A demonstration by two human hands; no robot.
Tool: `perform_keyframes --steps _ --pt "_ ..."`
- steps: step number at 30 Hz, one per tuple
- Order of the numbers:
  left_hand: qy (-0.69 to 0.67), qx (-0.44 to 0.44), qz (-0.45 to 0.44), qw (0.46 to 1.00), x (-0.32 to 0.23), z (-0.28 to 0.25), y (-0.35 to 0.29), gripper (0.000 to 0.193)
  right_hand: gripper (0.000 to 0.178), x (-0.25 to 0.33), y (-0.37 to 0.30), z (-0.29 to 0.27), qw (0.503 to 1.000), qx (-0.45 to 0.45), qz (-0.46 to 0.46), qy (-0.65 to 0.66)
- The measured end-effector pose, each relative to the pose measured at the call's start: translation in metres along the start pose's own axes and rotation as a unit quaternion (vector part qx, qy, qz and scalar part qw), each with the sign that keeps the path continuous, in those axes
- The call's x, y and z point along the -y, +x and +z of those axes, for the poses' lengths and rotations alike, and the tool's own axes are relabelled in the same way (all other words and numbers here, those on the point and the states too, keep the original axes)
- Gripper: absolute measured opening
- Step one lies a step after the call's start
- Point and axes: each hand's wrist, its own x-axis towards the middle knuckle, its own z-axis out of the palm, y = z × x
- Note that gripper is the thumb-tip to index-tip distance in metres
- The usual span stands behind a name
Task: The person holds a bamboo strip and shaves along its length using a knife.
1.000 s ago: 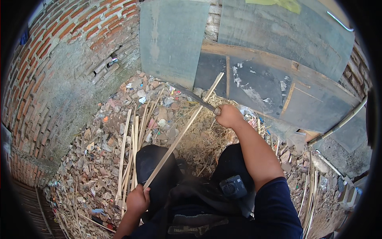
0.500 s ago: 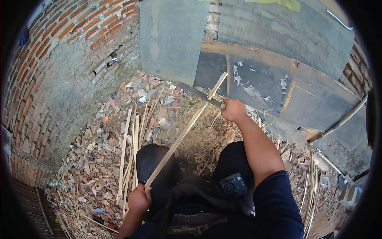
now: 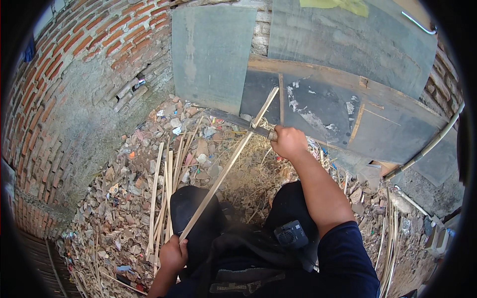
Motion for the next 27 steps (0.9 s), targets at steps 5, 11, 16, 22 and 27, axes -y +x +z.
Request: perform_keyframes --steps 5,11,16,22,27 --pt "-0.040 0.001 -0.006 0.999 0.007 -0.006 -0.011 0.032 0.022 0.028 -0.013 0.000 0.976 0.056 -0.209 -0.008" --pt "-0.067 0.047 0.007 0.997 0.041 -0.026 -0.030 0.033 0.020 -0.009 0.011 0.019 0.998 0.018 -0.062 -0.012" --pt "-0.058 0.033 -0.012 0.998 0.034 -0.031 -0.031 0.029 0.026 0.000 0.005 0.012 0.995 0.077 -0.058 -0.033" --pt "-0.072 0.035 -0.012 0.997 0.027 -0.029 -0.032 0.031 0.022 0.010 -0.004 0.006 0.994 0.057 -0.087 -0.043" --pt "-0.090 0.030 -0.004 0.995 0.034 -0.022 -0.035 0.033 0.017 0.032 -0.010 0.002 0.969 0.097 -0.223 -0.038"
